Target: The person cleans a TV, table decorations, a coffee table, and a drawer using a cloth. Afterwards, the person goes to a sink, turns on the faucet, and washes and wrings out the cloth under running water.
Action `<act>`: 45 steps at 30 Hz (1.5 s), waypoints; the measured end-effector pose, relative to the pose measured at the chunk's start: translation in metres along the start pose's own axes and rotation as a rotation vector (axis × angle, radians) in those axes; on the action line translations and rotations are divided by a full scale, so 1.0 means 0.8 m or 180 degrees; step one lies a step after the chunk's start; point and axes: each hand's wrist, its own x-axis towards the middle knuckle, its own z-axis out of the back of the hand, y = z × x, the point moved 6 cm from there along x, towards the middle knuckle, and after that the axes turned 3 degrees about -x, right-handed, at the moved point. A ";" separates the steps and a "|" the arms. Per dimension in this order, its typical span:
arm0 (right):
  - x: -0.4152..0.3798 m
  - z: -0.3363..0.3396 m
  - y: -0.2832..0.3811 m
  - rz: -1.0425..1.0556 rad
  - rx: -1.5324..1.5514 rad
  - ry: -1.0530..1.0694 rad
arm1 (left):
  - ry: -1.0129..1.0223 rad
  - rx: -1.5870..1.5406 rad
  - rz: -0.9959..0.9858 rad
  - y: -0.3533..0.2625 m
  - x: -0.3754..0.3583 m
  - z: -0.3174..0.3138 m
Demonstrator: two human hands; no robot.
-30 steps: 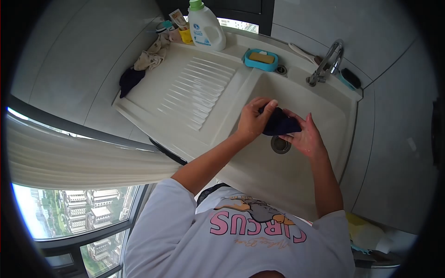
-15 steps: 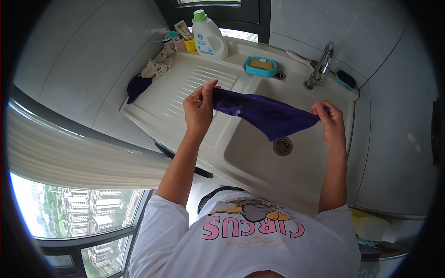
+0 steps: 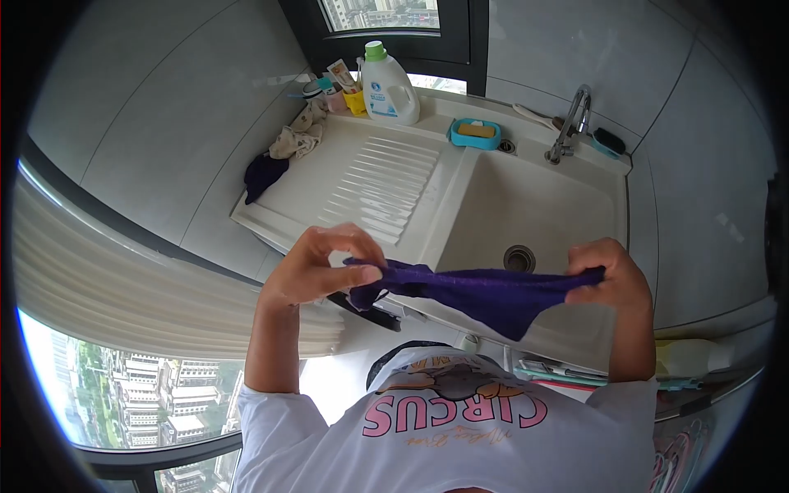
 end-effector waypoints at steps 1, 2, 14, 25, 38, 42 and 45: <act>-0.004 -0.002 0.014 0.0351 0.0502 0.0036 | 0.0005 -0.0835 0.0158 -0.009 -0.021 -0.001; 0.002 -0.018 0.036 0.0785 0.1572 0.0142 | 0.0009 -0.1686 0.0341 -0.019 -0.038 -0.004; 0.022 -0.127 0.223 0.2634 0.2937 0.0876 | 0.0412 -0.3664 -0.2111 -0.190 -0.069 -0.094; 0.120 -0.159 0.283 -0.1795 0.0197 0.0144 | 0.0445 -0.3813 -0.2213 -0.168 -0.060 -0.119; 0.135 -0.162 0.255 -0.1656 0.0963 0.0441 | 0.0369 -0.3749 -0.2074 -0.155 -0.047 -0.111; 0.124 -0.157 0.244 -0.1590 0.1235 0.0538 | 0.0303 -0.3708 -0.1992 -0.148 -0.044 -0.106; 0.094 -0.147 0.227 -0.1514 0.1423 0.0627 | 0.0221 -0.3638 -0.1913 -0.144 -0.045 -0.101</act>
